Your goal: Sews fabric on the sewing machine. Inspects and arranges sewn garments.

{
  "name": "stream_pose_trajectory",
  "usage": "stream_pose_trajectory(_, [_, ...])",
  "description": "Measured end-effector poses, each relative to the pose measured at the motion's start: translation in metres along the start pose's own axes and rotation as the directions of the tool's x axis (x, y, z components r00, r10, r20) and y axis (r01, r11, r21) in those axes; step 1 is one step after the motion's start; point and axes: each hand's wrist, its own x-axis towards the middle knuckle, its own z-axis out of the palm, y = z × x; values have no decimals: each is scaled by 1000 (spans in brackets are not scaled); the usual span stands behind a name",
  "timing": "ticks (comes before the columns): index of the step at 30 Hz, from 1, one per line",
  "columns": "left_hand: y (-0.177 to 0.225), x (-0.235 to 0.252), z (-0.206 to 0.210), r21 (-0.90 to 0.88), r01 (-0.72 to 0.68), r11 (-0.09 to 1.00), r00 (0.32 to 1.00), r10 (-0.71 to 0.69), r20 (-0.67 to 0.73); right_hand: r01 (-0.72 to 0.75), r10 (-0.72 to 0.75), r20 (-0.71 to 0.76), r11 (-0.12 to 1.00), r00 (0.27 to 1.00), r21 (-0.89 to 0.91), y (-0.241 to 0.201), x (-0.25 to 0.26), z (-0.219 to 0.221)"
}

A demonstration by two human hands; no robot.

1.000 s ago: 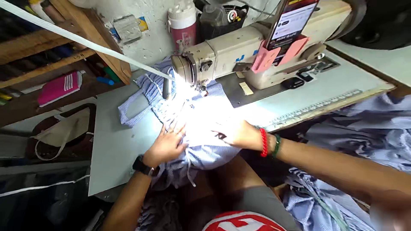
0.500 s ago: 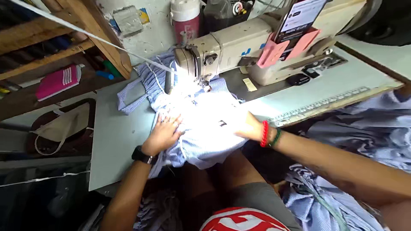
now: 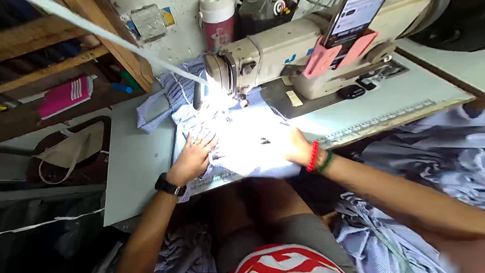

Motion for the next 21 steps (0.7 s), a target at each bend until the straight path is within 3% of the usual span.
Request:
stream_pose_trajectory(3, [9,-3,-6,-6,-45,999,999,45,25,91,-92,-49,996,995,-17,-6,-4,0])
stream_pose_trajectory(5, [4,-2,-7,-50,15,999,996,-11,88,41,-42,14,997,999,70,-2,-7,1])
stream_pose_trajectory(8, [-15,16,-13,-32,110,993,988,-106,111,-42,38,113,999,993,30,18,14,-3])
stream_pose_trajectory(15, [-55,55,-24,-13,191,981,972,-187,144,14,-29,166,995,986,95,52,76,-3])
stream_pose_trajectory(18, [-43,60,-34,59,256,965,945,-263,196,-66,53,208,996,977,58,35,82,-12])
stream_pose_trajectory(19, [-31,56,-35,94,228,969,959,-241,152,-102,83,166,989,983,110,20,73,-16])
stream_pose_trajectory(21, [-21,45,-25,67,109,992,994,-107,-25,26,-34,88,996,996,83,11,49,-8])
